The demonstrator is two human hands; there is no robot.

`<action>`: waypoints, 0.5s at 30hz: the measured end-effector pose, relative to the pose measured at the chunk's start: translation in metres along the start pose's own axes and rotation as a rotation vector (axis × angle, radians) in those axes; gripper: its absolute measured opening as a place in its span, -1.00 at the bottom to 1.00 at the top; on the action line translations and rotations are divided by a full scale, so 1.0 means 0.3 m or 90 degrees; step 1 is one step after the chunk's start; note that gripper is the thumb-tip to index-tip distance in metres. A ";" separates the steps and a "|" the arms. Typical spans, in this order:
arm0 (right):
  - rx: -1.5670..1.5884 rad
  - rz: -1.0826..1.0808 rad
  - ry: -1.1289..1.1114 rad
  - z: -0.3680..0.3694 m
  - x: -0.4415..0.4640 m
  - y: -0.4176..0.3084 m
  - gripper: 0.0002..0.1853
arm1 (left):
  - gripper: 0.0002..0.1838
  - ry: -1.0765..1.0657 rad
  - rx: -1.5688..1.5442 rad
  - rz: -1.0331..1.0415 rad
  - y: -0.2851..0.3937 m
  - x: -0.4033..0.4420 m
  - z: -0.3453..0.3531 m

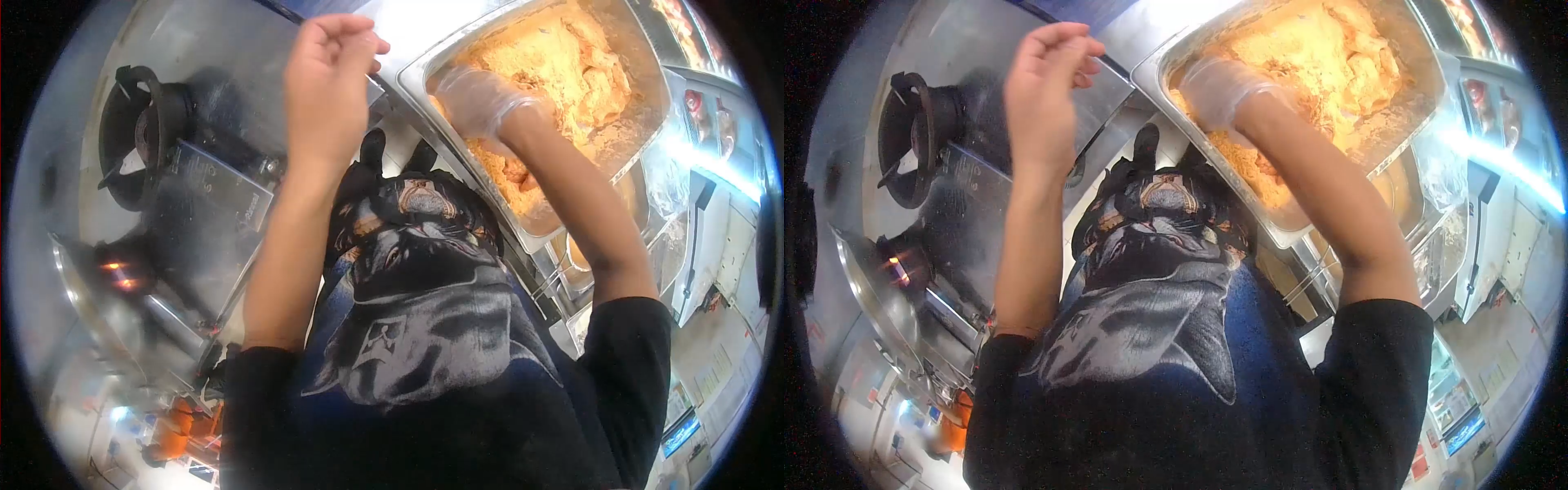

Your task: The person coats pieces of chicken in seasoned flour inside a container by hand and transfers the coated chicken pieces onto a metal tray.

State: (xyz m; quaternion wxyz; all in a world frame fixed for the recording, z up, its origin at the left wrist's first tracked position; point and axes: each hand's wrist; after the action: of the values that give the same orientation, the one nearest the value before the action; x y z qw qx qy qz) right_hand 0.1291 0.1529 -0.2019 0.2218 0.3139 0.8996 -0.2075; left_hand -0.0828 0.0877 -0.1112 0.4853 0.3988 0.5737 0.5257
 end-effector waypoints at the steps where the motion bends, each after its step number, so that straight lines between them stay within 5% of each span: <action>1: 0.013 0.044 -0.040 -0.019 -0.003 -0.022 -0.47 | -0.74 -0.008 -0.006 0.000 -0.039 0.012 0.028; 6: 0.025 0.107 -0.070 -0.055 -0.015 -0.015 -0.43 | -0.53 0.019 0.392 0.250 -0.210 0.140 0.130; 8: 0.053 0.110 -0.026 -0.166 -0.087 0.024 -0.62 | -0.50 0.006 0.383 0.256 -0.218 0.168 0.178; 11: 0.216 0.263 0.091 -0.208 -0.144 0.113 -0.46 | -0.48 0.021 0.408 0.266 -0.246 0.170 0.222; 15: 0.151 0.183 0.161 -0.043 -0.229 0.450 -0.47 | -0.48 0.007 0.509 0.298 -0.264 0.169 0.230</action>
State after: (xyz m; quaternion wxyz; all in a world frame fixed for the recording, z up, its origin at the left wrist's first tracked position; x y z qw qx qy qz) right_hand 0.2627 0.2238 -0.1865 0.0964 0.4859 0.8357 -0.2370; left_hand -0.0219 0.1414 -0.1948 0.1588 0.6703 0.6287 0.3609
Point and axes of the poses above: each hand's wrist, its own x-axis towards the middle knuckle, its own z-axis out of the palm, y = z × x, and after that the axes turned 5 degrees about -z, right-handed
